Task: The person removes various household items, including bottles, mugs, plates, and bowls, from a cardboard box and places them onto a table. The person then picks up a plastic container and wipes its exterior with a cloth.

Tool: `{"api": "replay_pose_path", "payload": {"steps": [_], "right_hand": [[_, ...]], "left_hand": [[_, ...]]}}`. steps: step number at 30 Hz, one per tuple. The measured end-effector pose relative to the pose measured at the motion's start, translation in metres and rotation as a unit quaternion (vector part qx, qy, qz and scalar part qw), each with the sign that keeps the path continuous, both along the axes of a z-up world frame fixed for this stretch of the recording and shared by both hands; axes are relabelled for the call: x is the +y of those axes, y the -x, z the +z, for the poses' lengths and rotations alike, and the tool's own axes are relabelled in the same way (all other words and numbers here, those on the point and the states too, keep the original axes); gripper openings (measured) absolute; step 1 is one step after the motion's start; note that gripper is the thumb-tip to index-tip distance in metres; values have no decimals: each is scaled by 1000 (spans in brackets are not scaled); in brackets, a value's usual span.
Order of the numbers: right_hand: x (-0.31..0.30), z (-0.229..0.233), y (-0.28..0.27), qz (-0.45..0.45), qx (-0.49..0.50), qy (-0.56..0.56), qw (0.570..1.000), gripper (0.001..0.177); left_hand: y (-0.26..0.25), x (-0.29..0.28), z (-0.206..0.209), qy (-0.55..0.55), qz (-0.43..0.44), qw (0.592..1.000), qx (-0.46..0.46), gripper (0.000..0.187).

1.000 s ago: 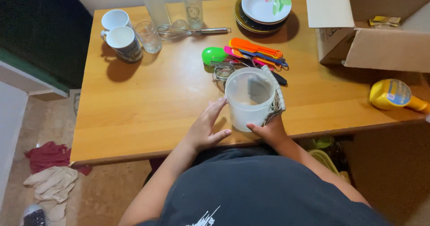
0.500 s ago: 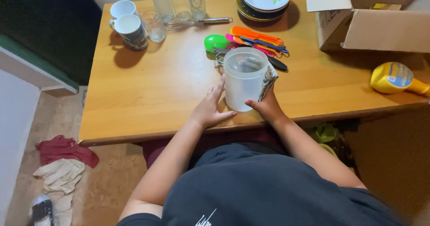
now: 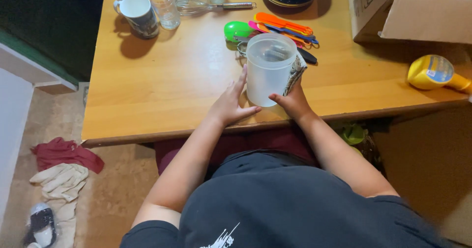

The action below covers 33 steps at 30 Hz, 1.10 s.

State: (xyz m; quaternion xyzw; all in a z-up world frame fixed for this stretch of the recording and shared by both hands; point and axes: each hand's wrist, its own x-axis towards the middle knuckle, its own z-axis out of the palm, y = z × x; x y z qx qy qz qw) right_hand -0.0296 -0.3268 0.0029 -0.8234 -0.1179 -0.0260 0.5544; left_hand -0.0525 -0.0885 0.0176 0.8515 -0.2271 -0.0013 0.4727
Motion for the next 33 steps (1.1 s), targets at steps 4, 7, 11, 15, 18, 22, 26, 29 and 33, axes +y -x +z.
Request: {"api": "replay_pose_path", "payload": {"steps": [4, 7, 11, 15, 18, 22, 26, 29, 33], "right_hand": [[3, 2, -2, -4, -12, 6, 1000, 119], [3, 9, 1, -3, -11, 4, 1000, 117], [2, 2, -2, -1, -2, 6, 1000, 118], [2, 3, 0, 1, -5, 3, 1000, 118], [2, 4, 2, -2, -3, 0, 1000, 117], [-1, -17, -6, -12, -34, 8, 999, 123], [6, 1, 0, -31, -54, 20, 998, 131], [5, 18, -1, -39, -139, -9, 989, 136], [13, 73, -27, -30, -348, 90, 933, 120]], "left_hand": [[-1, 0, -2, 4, 1, 1000, 4, 126], [-1, -1, -7, 8, 2, 1000, 5, 128], [1, 0, 0, 7, 7, 1000, 8, 127], [-1, -1, -7, 2, 7, 1000, -4, 128], [3, -1, 1, 2, 8, 1000, -5, 127], [1, 1, -3, 12, 7, 1000, -1, 121], [-8, 5, -21, 77, 34, 996, -8, 103], [-23, 2, -25, 221, -9, 974, 60, 91], [-55, -10, 21, 485, -77, 853, 176, 99]]}}
